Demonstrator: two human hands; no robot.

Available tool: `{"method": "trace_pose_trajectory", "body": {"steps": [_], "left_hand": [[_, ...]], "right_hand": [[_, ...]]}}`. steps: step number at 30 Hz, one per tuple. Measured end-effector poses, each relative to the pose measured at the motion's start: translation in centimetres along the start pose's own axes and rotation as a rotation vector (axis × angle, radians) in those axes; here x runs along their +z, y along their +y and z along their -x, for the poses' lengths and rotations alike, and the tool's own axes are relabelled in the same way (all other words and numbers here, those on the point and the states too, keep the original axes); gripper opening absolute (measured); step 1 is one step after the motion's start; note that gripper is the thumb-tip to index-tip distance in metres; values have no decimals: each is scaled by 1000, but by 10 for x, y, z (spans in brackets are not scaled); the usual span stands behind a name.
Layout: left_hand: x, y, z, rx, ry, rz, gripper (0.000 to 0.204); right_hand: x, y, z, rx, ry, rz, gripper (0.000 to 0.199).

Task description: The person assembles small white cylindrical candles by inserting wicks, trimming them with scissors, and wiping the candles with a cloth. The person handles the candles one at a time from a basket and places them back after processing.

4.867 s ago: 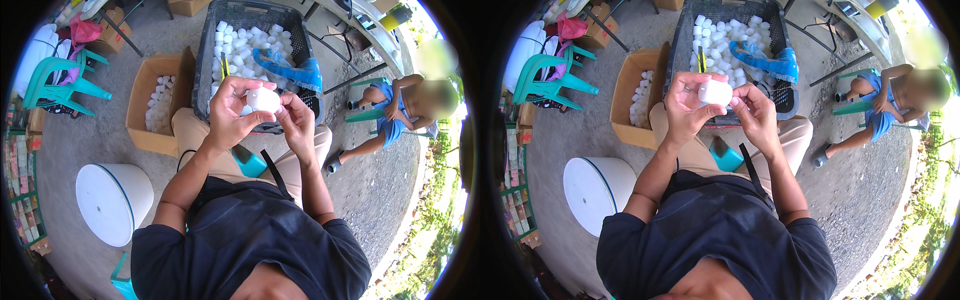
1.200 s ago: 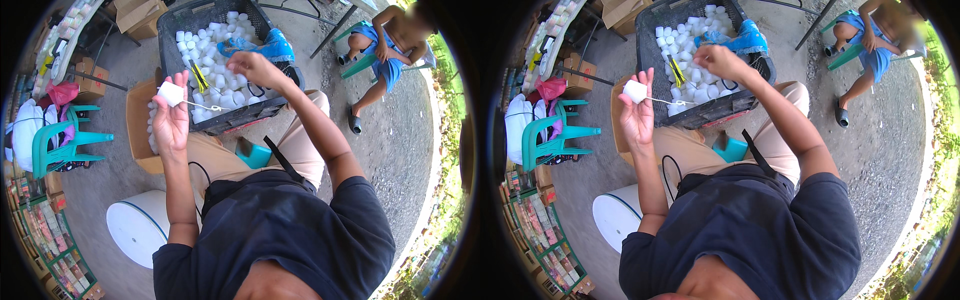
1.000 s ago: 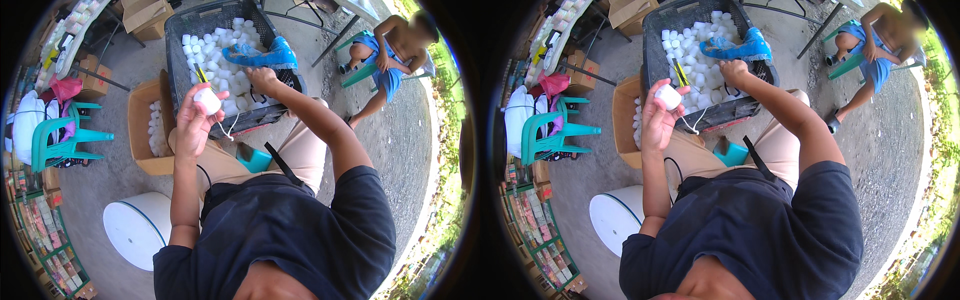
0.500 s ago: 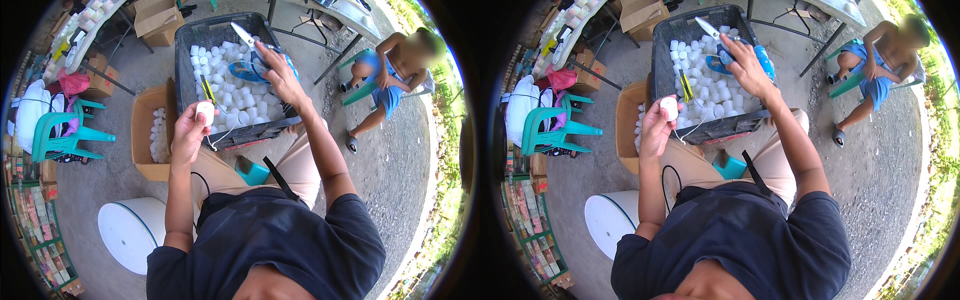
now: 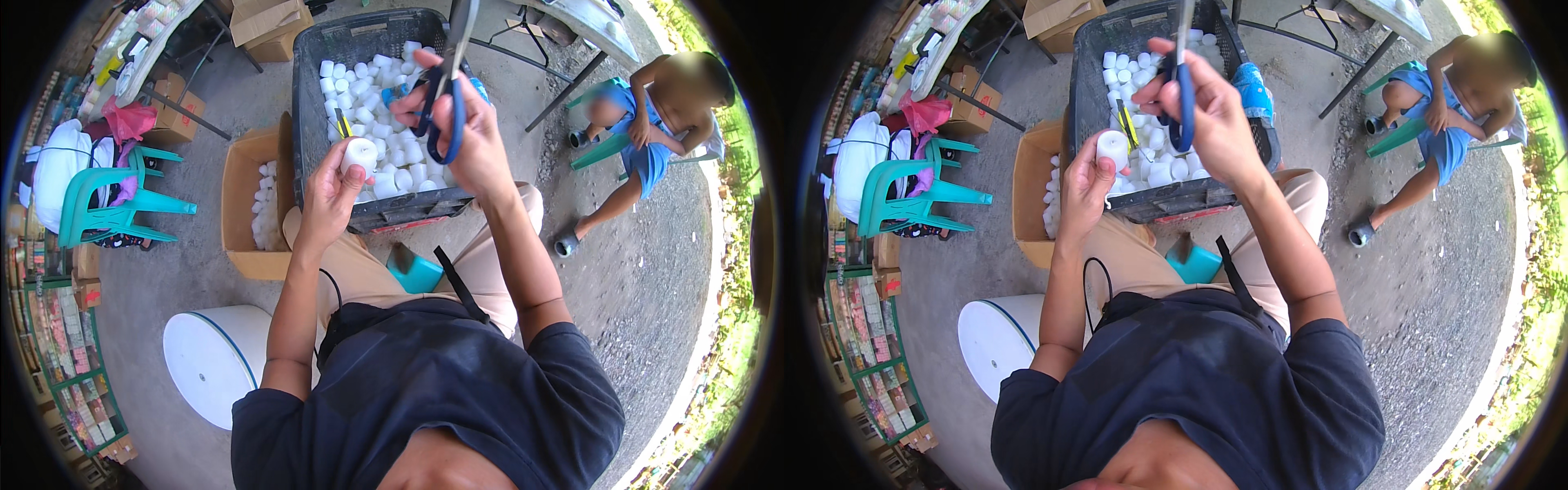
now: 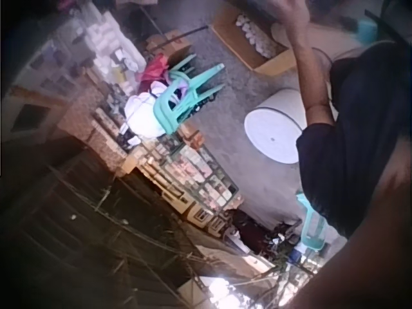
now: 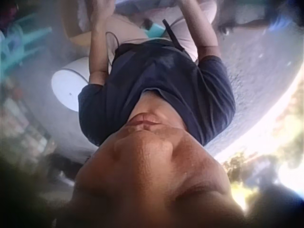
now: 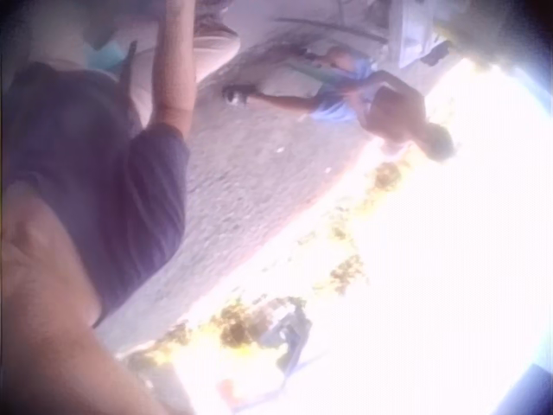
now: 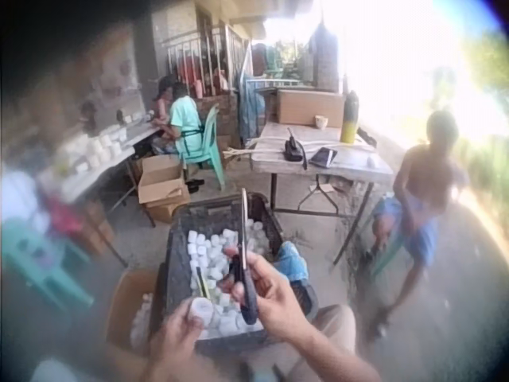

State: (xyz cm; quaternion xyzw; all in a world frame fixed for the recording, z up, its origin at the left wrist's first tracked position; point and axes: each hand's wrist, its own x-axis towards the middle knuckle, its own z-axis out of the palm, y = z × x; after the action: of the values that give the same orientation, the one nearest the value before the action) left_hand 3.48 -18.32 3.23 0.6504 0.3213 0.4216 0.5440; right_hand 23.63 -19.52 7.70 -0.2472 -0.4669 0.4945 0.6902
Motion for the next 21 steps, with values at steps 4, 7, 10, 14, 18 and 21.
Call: {"method": "trace_pose_trajectory", "body": {"steps": [4,7,10,14,18,21], "left_hand": [[0,-1,-1,61,22,-154,47],[0,-1,-2,85,29,-171,49],[3,1,-2,107,22,-158,50],[1,3,3,81,-9,-87,52],[0,9,2,23,-103,17,54],[-5,8,6,-9,-97,7,54]], "right_hand": [[11,3,2,-129,-28,3,54],[14,-10,6,-184,-34,113,51],[15,-3,22,-76,-95,332,42],[16,-33,15,-527,39,121,61],[4,-19,30,-286,-185,510,48],[14,-33,24,-403,-115,264,37]]}}
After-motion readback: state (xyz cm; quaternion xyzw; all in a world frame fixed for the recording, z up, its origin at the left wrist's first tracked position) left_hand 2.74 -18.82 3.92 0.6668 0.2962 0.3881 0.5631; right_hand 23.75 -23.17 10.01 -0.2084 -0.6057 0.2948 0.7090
